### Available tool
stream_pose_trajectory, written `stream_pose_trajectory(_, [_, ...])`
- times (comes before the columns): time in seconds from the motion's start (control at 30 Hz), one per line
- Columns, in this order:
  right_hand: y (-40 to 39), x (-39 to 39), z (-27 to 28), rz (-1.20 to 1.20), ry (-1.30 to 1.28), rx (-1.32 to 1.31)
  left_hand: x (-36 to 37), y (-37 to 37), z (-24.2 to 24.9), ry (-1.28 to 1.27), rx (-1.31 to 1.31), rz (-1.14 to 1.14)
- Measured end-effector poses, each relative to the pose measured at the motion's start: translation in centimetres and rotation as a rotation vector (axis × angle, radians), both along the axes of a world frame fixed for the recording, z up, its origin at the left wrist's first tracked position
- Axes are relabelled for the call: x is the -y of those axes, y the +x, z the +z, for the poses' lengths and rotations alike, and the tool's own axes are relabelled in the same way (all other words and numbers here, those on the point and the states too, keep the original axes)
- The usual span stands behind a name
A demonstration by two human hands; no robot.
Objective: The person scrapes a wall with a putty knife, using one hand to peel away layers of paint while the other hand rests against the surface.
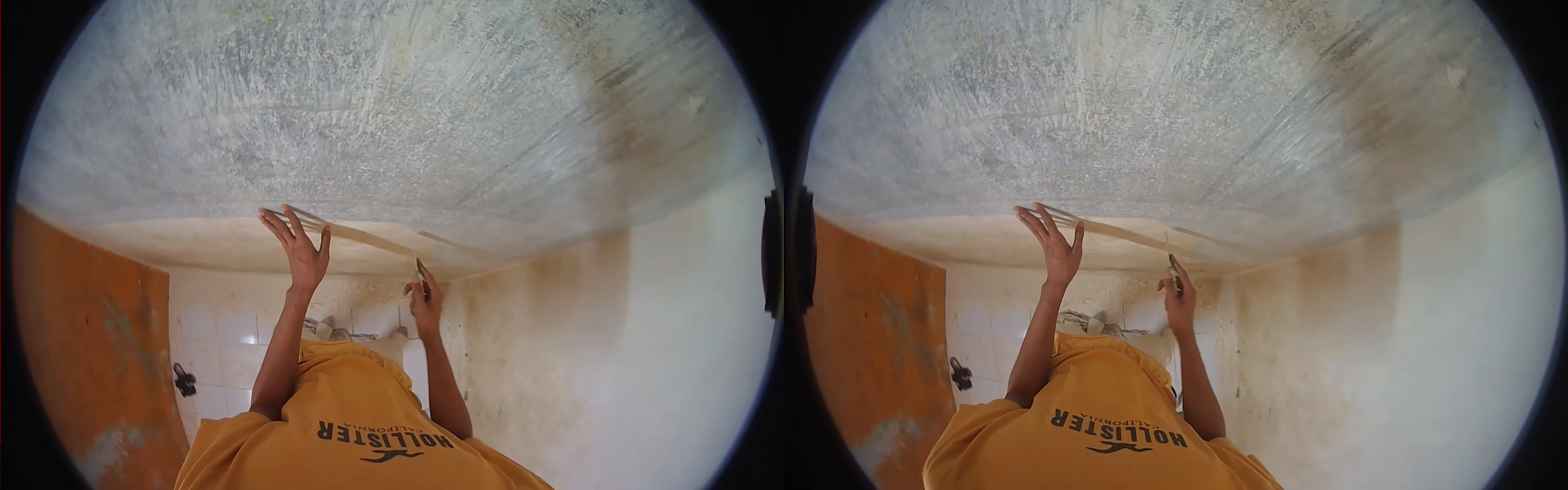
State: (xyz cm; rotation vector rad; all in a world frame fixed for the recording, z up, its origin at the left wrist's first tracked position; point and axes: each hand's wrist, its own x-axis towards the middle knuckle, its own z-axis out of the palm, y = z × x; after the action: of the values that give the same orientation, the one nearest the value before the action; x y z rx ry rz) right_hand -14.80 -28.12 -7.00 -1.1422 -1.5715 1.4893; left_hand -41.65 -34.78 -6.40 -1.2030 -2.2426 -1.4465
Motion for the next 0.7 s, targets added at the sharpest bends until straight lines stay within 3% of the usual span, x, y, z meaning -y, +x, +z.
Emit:
stream_pose_trajectory(0.1, [3.9,-4.0,1.4,0.211,0.113,0.066,-1.5,1.9,-0.5,0.021,0.065,0.086])
stream_pose_trajectory(0.27, [7.5,-10.3,-1.0,0.464,0.386,0.128,-2.4,5.5,-1.0,0.043,0.182,0.046])
stream_pose_trajectory(0.43, [5.7,-12.2,1.6,0.528,0.34,0.208,-0.8,6.9,-0.8,-0.029,0.202,0.018])
stream_pose_trajectory(0.5, [6.2,-13.0,-1.1,0.507,0.407,0.099,-0.2,7.2,-0.8,-0.082,0.096,0.085])
stream_pose_trajectory(0.57, [6.8,-13.5,-1.9,0.514,0.379,0.085,0.2,7.7,-0.2,-0.12,0.183,0.057])
stream_pose_trajectory(0.63, [8.0,-14.1,-0.8,0.548,0.264,0.18,0.3,8.4,-0.2,-0.163,0.239,0.038])
stream_pose_trajectory(0.7, [7.0,-14.0,-0.3,0.596,0.305,0.12,-0.3,8.9,-0.8,-0.144,0.169,0.048])
